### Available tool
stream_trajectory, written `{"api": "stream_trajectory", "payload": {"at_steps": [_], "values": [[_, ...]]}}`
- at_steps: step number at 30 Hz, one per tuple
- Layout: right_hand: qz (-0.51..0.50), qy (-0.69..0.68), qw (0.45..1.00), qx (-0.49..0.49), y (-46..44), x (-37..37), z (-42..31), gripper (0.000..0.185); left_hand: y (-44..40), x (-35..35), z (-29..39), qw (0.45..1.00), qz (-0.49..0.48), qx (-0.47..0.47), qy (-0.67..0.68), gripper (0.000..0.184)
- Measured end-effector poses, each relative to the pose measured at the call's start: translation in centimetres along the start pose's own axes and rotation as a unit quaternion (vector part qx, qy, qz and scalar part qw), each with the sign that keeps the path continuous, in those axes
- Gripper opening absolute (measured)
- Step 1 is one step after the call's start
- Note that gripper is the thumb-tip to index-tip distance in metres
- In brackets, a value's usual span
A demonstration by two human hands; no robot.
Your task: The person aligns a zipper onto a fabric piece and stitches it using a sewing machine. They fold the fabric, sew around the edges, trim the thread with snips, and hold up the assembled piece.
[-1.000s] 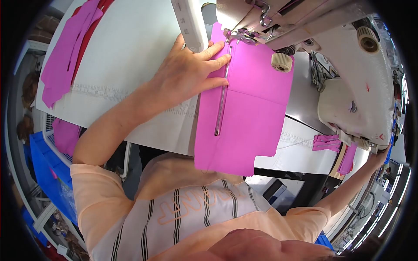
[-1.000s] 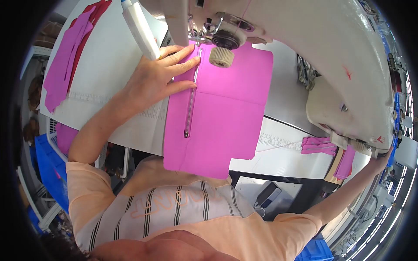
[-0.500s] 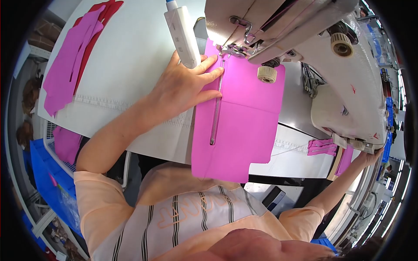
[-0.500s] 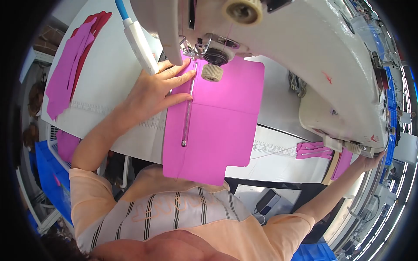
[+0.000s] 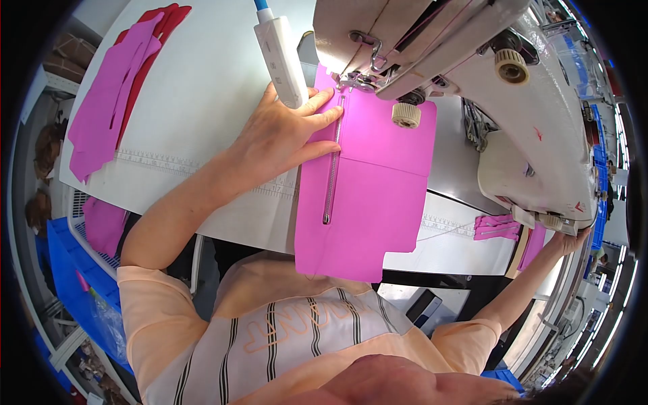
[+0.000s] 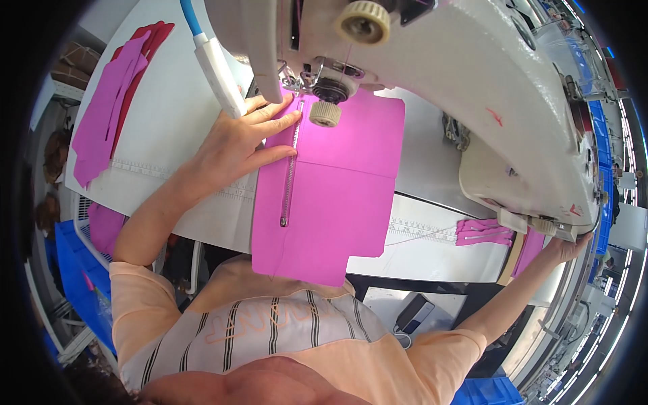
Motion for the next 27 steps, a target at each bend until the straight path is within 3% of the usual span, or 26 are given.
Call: {"api": "stream_trajectory", "payload": {"at_steps": [7,27], "values": [[0.055,0.147,0.982,-0.101,-1.4,-1.9,-2.9,0.047,0.0,0.2,0.1,1.000,-0.002,0.006,0.025,0.050],[-0.003,0.153,0.969,-0.193,-5.5,3.2,-4.1,0.047,-0.1,-0.3,0.1,1.000,0.003,0.015,-0.013,0.048]]}}
Point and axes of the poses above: each hand's wrist, its own y-axis away from the middle knuckle, its own x-axis out of the back of the hand, z = x × y, the point moved 2 cm from there along -y, towards the middle knuckle, and after that the axes turned 13 degrees about -z, right-handed, at the moved point
